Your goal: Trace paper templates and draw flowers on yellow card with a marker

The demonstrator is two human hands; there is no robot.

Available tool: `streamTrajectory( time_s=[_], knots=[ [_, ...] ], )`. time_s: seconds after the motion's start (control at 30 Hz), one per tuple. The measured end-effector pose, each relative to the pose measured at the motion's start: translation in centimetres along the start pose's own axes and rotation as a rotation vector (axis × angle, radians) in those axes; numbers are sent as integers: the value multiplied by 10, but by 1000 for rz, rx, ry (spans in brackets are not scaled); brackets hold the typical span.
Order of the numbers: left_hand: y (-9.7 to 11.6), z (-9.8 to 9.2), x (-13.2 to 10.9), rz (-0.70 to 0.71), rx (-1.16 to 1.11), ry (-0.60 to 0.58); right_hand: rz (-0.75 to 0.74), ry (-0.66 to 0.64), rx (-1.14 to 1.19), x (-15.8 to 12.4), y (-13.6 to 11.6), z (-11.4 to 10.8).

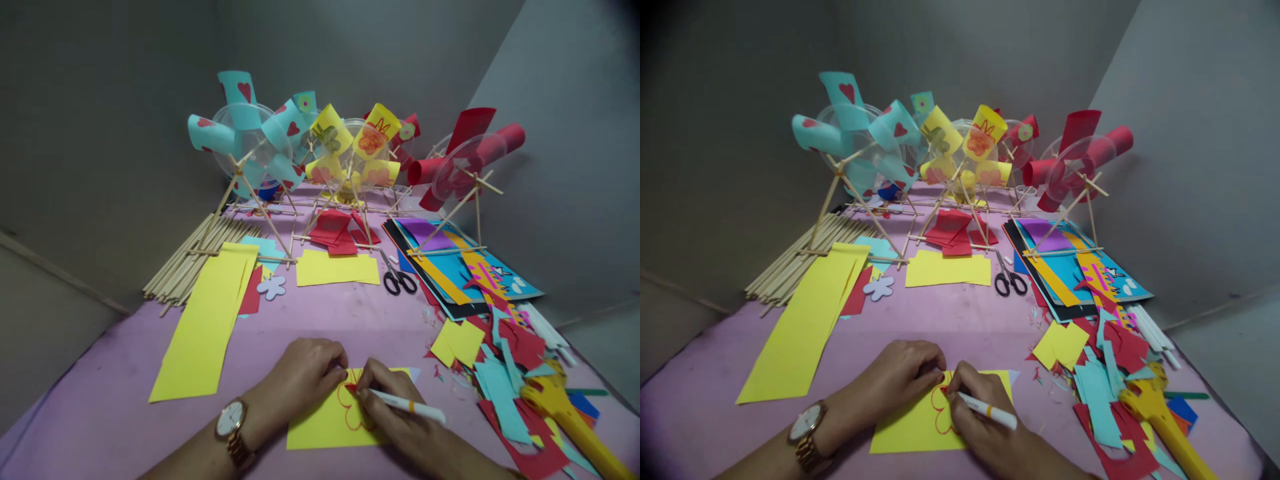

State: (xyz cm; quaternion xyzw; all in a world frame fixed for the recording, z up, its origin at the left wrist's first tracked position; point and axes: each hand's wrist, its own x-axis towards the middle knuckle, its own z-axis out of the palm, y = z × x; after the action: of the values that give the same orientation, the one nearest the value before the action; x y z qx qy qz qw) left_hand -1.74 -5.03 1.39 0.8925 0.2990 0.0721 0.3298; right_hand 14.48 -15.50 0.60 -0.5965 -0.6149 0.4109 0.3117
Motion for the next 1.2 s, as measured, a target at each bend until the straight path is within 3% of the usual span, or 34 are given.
streamTrajectory(
  time_s=[1.2],
  knots=[
    [-1,1,0,11,23,2,-72,-29,64,3,1,3]
  ],
)
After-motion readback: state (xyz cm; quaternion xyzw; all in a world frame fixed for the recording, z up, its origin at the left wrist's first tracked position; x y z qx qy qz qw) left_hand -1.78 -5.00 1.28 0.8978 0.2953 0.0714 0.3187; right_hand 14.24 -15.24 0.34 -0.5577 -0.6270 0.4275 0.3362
